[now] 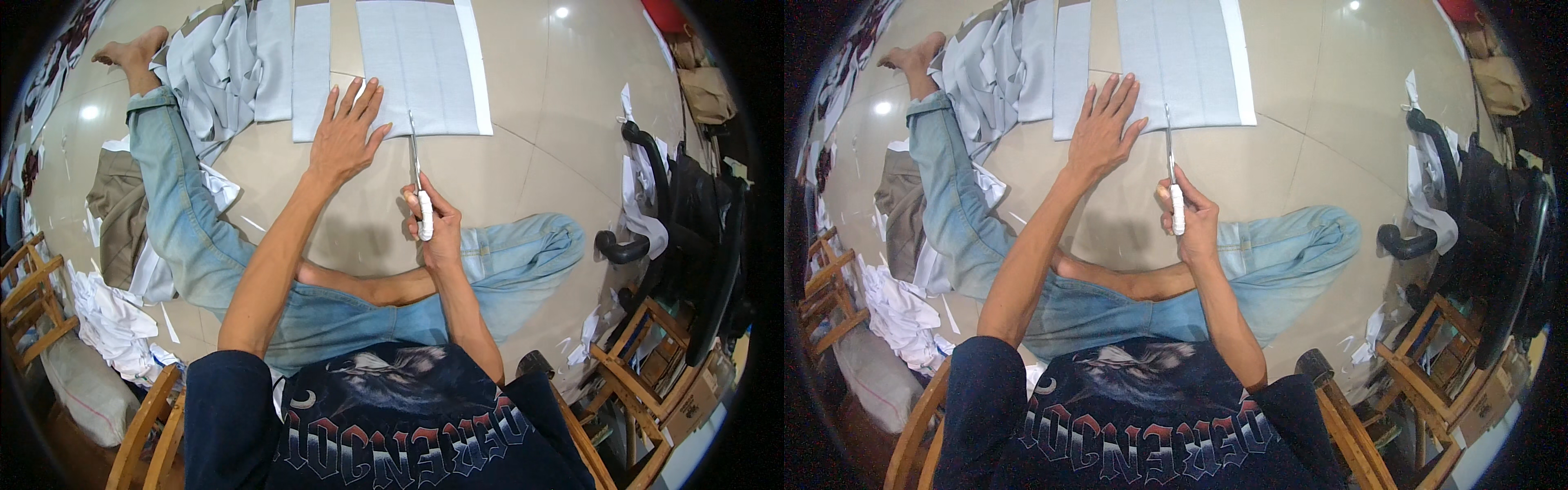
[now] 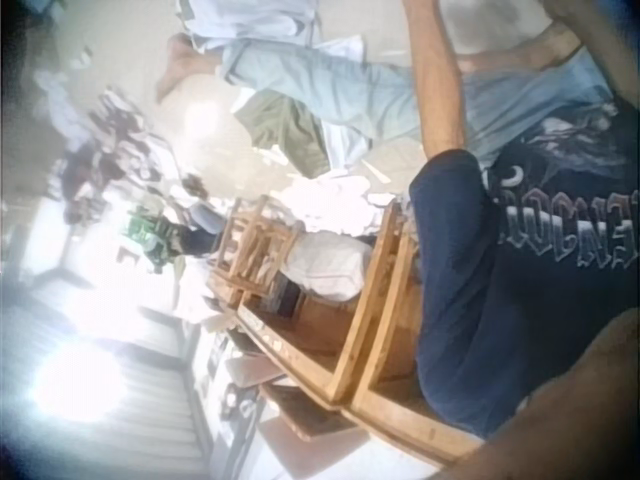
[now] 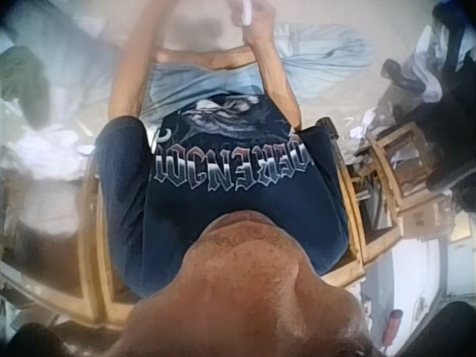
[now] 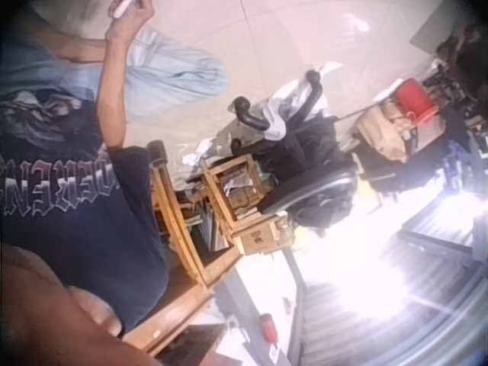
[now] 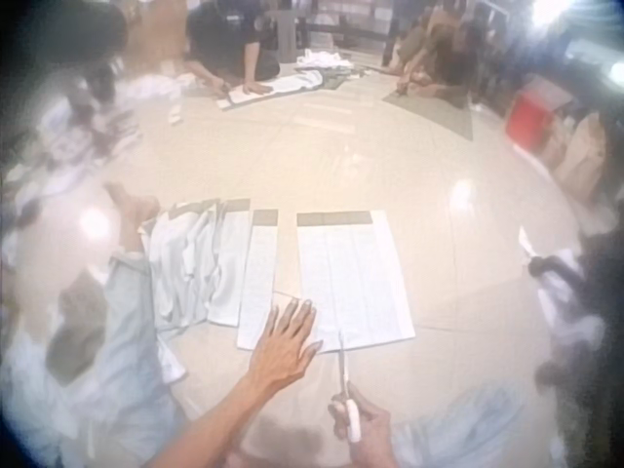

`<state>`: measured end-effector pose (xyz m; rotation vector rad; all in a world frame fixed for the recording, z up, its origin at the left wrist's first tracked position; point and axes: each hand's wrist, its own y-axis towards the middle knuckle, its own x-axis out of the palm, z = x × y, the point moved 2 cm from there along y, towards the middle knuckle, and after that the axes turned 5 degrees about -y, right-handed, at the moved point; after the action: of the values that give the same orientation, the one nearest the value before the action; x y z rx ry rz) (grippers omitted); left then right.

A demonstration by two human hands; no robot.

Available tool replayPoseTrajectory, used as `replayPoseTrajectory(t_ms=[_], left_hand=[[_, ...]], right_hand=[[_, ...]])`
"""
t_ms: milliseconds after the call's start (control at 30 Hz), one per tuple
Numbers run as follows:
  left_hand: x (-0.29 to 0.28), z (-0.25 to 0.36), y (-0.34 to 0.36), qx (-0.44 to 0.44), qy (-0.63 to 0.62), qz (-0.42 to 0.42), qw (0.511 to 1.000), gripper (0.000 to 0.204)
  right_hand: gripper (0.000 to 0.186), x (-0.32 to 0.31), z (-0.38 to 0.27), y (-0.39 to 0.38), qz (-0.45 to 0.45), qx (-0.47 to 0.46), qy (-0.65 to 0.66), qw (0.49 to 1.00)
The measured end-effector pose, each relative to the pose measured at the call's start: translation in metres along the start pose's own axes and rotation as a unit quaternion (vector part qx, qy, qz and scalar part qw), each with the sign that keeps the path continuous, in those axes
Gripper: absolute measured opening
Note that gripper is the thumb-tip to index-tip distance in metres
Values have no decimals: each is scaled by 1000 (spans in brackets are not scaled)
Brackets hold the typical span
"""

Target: The person sits on the floor and uses scissors to cut a large piece of light-colored fabric into strips. The person holds the fabric with one hand and cuts along marked lines with the other, accumulating cut pieces on the floor.

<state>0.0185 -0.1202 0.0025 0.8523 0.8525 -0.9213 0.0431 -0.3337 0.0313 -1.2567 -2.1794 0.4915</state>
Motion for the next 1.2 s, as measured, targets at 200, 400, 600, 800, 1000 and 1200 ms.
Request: replayPoseTrajectory(t_ms=[200,400,600,800,1000,1200], left_hand=[[-1,0,1,-2,4,-9,1000,63],[1,-1,0,0,0,-7,1000,63],[2,0,0,0,31,-6,1000,62],[1,0,0,-6,3,-16,1000,63],[-2,-1,1,-7,3,-16,1000,63],[-2,0,1,-8,0,-15,1000,63]], right_hand=[[53,2,-13,-2,17,31,-13,999],[60,8,-22,15,2,5,-3,1000],[58,12,-21,25,-2,-12,-16,1000],[54,10,-19,27,-4,-7,-23,1000],[55,16,-32,29,0,7,-10,1000],[56,28,-38,50,5,-15,-45,999]])
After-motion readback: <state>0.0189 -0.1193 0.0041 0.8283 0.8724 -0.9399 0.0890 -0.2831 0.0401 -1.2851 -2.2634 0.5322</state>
